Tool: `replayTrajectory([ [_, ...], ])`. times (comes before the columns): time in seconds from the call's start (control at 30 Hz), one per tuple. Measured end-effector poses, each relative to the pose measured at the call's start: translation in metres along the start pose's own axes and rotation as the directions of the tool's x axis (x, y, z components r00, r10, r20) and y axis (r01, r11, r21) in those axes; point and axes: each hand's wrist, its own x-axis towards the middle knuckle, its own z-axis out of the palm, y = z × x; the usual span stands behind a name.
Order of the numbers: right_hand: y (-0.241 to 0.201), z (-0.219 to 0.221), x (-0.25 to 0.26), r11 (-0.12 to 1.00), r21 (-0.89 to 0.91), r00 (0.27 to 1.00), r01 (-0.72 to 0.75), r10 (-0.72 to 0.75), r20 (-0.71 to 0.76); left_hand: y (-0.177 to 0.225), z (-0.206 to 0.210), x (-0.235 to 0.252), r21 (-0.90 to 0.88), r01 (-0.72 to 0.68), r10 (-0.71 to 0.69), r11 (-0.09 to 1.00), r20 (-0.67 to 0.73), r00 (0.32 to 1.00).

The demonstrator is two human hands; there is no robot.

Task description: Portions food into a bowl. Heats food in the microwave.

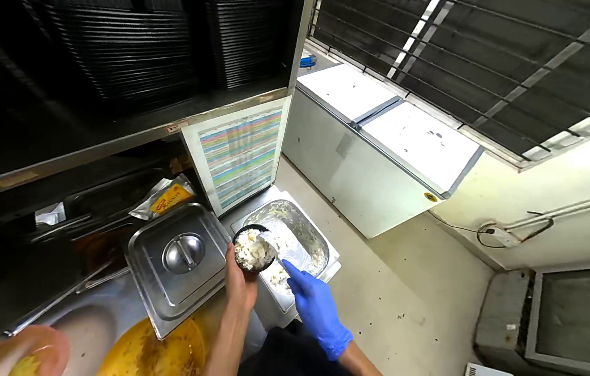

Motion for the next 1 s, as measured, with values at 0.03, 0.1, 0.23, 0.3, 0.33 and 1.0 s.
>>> replayTrajectory([
  [0.03,0.001,0.0,-0.003,1.0,0.009,1.0,0.01,-0.009,-0.025,0.0,0.002,-0.001,0.0,0.011,-0.011,1.0,-0.003,1.0],
  [0.1,-0.002,-0.003,-0.006,0.999,0.012,0.996,0.046,-0.045,-0.081,0.0,0.005,-0.003,0.004,0.028,-0.028,1.0,-0.013,1.0],
  [0.23,0.0,-0.005,-0.006,0.995,-0.079,0.998,0.065,-0.064,0.01,-0.009,0.008,-0.004,0.034,0.039,-0.037,0.999,-0.053,0.998],
  [0.3,0.002,-0.009,-0.005,0.994,-0.025,0.993,0.11,-0.111,-0.038,-0.013,0.01,-0.003,0.04,0.037,-0.035,0.998,-0.061,0.998],
  [0.33,0.003,-0.009,-0.004,0.991,-0.008,0.99,0.132,-0.132,-0.051,-0.014,0.011,-0.002,0.04,0.031,-0.028,0.999,-0.072,0.997],
  [1.0,0.107,0.018,0.091,0.995,-0.094,0.954,-0.034,0.061,0.294,-0.028,-0.03,-0.086,-0.139,-0.307,0.234,0.942,-0.387,0.892],
])
